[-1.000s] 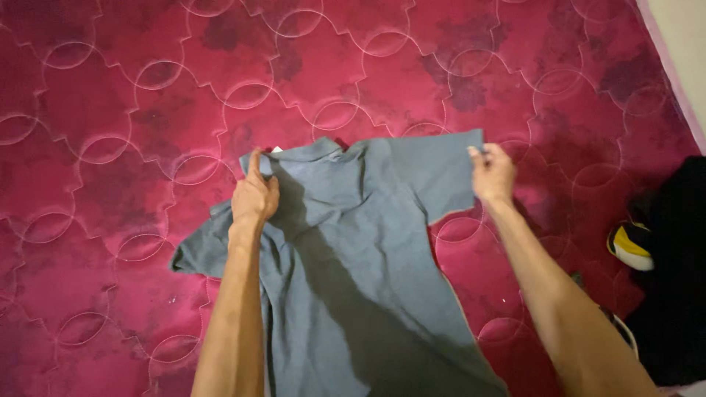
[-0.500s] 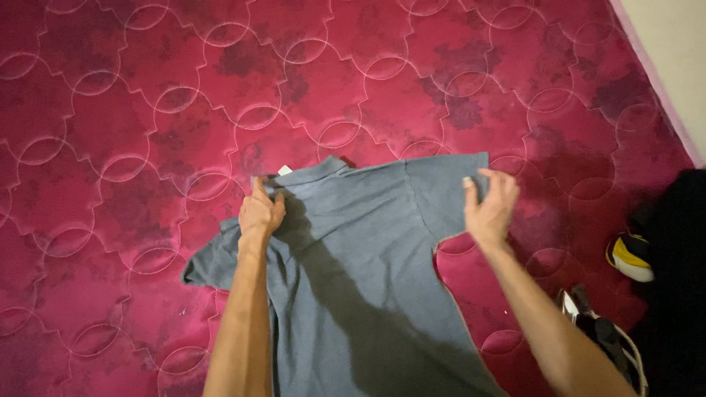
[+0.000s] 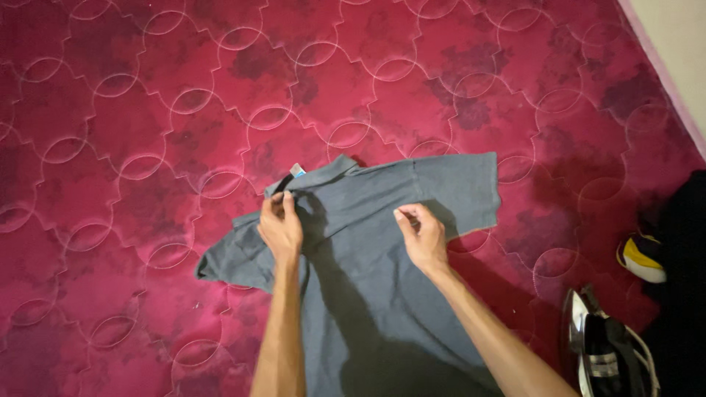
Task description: The person lays a gray polo shirt flat on a patterned red surface, smooths the collar and sleeves, then uses a steam iron to press the back and front of the shirt. The person moves the iron systematically across the fabric and finishes by setting the iron aside.
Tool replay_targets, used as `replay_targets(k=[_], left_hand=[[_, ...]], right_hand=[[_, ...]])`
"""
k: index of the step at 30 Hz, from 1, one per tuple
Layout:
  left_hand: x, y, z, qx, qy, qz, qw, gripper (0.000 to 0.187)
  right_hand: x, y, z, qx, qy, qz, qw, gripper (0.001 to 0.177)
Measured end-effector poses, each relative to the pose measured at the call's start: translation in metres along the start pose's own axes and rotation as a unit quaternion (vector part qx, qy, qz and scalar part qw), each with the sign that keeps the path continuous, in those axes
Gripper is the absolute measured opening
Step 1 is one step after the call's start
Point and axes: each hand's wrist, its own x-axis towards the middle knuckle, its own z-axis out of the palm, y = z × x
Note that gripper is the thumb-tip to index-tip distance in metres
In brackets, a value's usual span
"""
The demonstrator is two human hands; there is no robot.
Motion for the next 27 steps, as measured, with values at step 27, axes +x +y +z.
replay_targets(k=[27], left_hand=[[-0.135, -0.016, -0.029, -0.035, 0.12, -0.019, 0.992, 0.042]], right_hand=[[-0.026, 0.014, 0.079, 0.364, -0.147, 0.297, 0.87, 0.029]])
